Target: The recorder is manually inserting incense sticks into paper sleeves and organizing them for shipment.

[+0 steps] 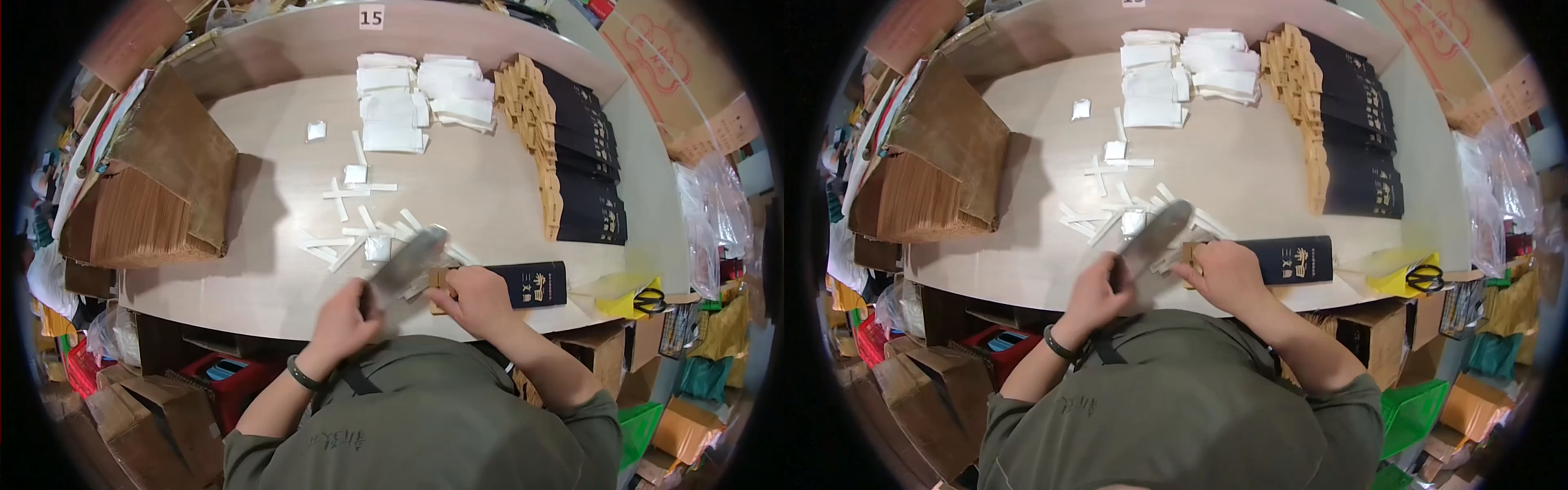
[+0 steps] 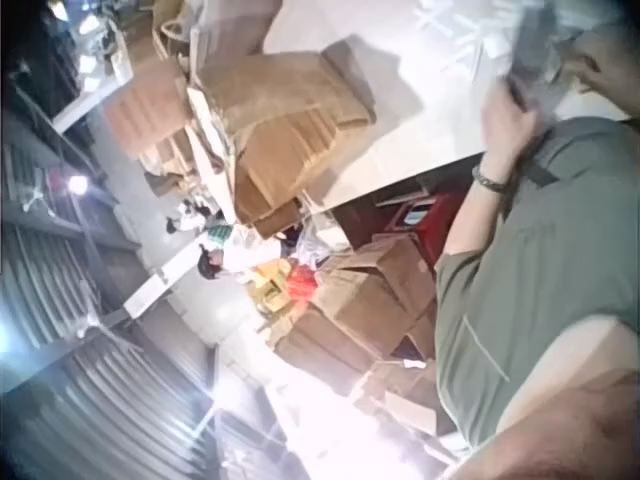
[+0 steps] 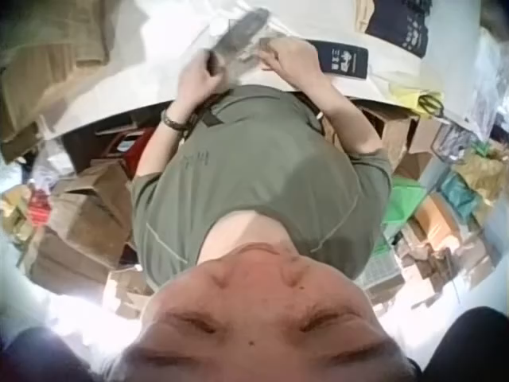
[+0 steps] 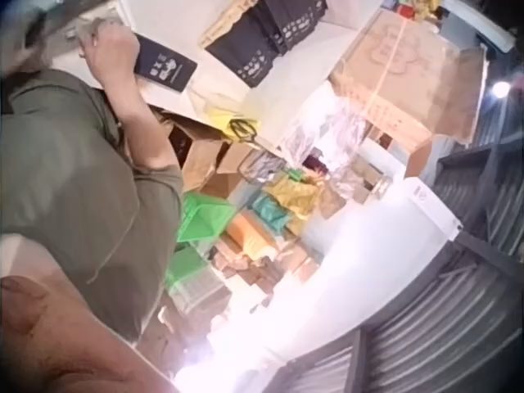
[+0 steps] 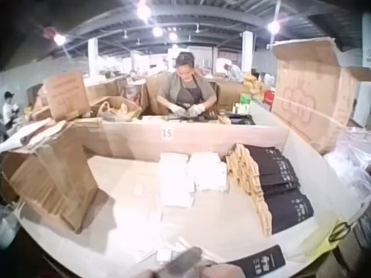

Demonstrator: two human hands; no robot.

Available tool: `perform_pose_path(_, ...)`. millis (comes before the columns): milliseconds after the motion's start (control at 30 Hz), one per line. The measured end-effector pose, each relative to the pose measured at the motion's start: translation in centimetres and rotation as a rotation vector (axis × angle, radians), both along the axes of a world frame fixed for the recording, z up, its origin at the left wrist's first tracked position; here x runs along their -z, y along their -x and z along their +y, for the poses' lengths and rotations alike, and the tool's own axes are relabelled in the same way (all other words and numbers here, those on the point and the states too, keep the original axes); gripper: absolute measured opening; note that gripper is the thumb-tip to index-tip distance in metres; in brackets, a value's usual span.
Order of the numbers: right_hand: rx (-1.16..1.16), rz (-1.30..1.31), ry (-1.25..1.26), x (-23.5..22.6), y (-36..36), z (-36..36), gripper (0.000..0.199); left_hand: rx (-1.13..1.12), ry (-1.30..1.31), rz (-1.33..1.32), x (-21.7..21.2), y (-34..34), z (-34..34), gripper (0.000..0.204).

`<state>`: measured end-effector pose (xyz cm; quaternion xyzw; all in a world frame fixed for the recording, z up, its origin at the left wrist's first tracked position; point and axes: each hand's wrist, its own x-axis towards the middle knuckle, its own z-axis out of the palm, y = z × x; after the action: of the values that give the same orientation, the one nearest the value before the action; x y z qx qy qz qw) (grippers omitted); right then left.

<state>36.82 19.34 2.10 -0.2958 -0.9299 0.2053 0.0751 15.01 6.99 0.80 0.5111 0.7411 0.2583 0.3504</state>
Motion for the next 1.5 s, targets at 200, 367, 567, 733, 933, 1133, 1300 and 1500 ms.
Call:
perform_pose_path(200,0.253,-0.096,0.137,2.3,2.2,-0.5,0.023,0.105,-0.154,0.333,0.8,2.3,-2.3,0.064)
perform_pose_path(367,0.183,-0.067,0.241,2.3,4.0,-0.7,0.019,0.347,-0.052,0.359,-1.2,3.5,-1.9,0.074)
perform_pose_path(567,0.045,0.171,0.121,0.7,10.7,5.6,0.016,0.335,-0.383,0.334,-0.9,5.6,3.2,0.056)
perform_pose_path(733,0.123,0.348,-0.061,4.7,13.9,11.9,0.012,-0.066,-0.429,0.349,3.3,9.4,15.9,0.045)
perform_pose_path(933,0.04,0.058,0.04,3.5,10.7,13.5,0.013,-0.008,-0.268,0.444,2.4,10.3,18.1,0.032)
perform_pose_path(1133,0.079,0.144,-0.215,3.5,13.5,21.4,0.011,-0.223,-0.229,0.176,2.7,10.4,16.6,0.023)
perform_pose_path(1300,0.13,0.054,-0.201,4.9,12.9,21.8,0.012,-0.112,-0.288,0.205,-2.4,7.8,6.7,0.011)
perform_pose_path(1500,0.255,-0.019,-0.093,3.5,9.5,17.1,0.014,0.082,-0.19,0.233,0.8,4.0,-3.0,0.021)
